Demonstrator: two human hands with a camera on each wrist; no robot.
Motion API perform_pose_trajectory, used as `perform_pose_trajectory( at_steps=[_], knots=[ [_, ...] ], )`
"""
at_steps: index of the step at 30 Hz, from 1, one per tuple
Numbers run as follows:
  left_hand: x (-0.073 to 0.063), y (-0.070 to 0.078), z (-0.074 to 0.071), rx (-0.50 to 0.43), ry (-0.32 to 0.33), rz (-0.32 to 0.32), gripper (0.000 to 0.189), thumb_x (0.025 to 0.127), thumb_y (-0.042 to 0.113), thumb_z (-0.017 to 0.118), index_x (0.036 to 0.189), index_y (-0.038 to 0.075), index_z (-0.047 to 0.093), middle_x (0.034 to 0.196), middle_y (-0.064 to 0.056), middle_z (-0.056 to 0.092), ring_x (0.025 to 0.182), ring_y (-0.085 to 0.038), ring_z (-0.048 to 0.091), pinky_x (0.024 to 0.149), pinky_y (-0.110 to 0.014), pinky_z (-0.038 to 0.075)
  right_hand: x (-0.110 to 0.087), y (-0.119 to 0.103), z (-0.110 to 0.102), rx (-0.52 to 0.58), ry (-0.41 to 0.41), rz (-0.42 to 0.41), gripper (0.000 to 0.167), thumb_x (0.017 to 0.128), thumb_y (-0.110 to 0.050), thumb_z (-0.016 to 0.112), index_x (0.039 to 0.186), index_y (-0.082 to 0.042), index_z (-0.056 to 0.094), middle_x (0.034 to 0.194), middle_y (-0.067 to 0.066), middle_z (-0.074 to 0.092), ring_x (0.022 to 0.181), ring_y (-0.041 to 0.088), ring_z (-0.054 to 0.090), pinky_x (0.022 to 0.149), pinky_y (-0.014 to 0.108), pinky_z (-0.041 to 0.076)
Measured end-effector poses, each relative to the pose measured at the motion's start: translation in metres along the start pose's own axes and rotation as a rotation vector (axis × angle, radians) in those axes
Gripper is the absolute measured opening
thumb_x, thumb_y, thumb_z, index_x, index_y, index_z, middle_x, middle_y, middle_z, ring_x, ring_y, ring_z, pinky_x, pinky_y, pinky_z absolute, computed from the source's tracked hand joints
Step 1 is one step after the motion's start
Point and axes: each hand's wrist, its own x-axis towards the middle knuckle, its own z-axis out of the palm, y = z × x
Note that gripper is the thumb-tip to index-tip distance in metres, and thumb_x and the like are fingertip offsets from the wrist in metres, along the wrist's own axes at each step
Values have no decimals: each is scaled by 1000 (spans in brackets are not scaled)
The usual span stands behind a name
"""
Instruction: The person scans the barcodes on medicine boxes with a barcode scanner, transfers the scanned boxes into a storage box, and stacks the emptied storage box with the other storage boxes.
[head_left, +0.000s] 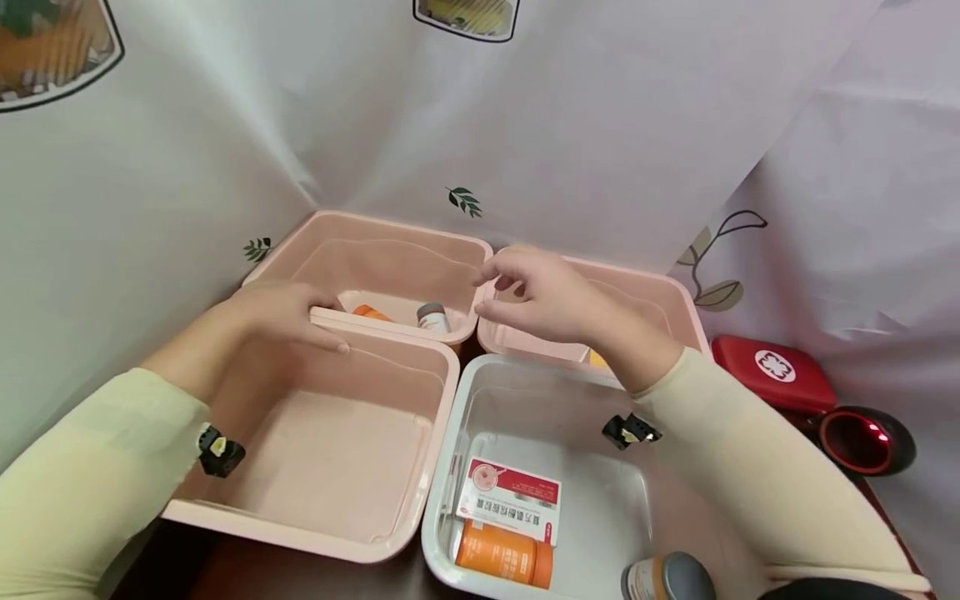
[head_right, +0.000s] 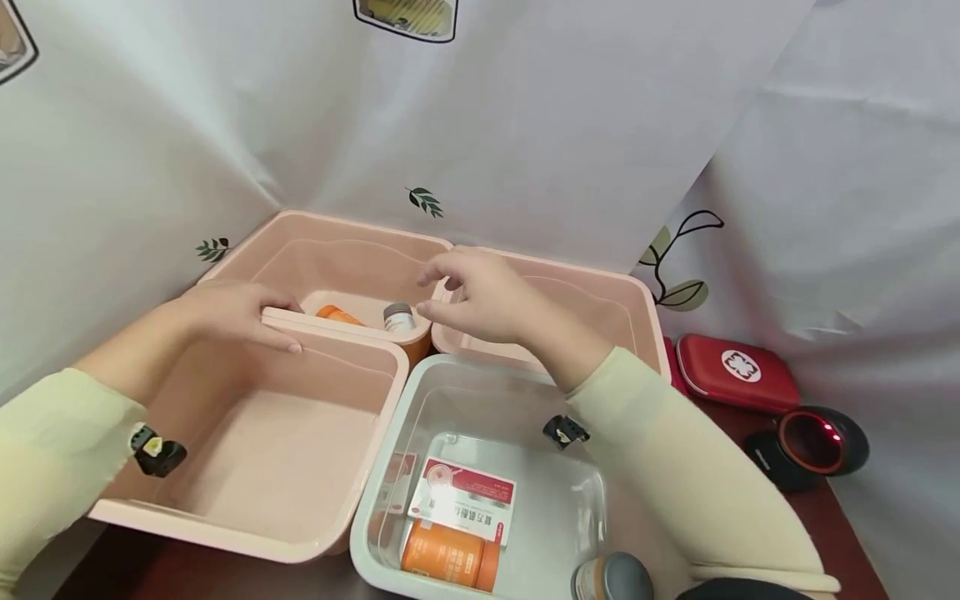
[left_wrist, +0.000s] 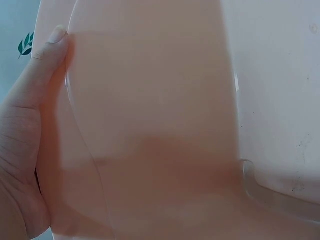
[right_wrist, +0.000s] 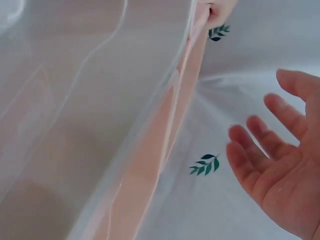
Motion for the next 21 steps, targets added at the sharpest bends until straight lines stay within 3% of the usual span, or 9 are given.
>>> perform_pose_trajectory(
  at_steps=[4,9,15,21],
  knots=[
    [-3,-1,1,9,-2,1,65,79,70,84,120,20,79,103,8,74,92,-14,65,89,-45,50,-17,-10,4,-57,-121,-77,21,96,-17,76,116,-10,76,110,0,73,99,18,71,86,39,58],
    [-7,-2,0,6,-20,-3,64,80,68,84,120,20,78,103,7,73,91,-14,65,87,-46,50,-51,-29,30,-120,-343,-48,23,95,-25,78,117,-19,76,107,-12,71,94,10,67,85,32,56],
    [-7,-2,-2,-15,-18,4,65,81,66,85,122,17,78,103,6,74,92,-15,66,89,-46,51,-90,-45,69,-132,-575,39,22,89,-34,84,108,-26,75,92,-17,65,77,1,58,70,25,51],
    [-9,-4,-2,-6,-7,9,63,80,66,85,120,17,79,101,7,74,91,-14,65,88,-46,51,-108,-47,101,-178,-750,181,30,80,-39,92,101,-27,74,78,-16,61,69,2,55,64,24,48]
  ],
)
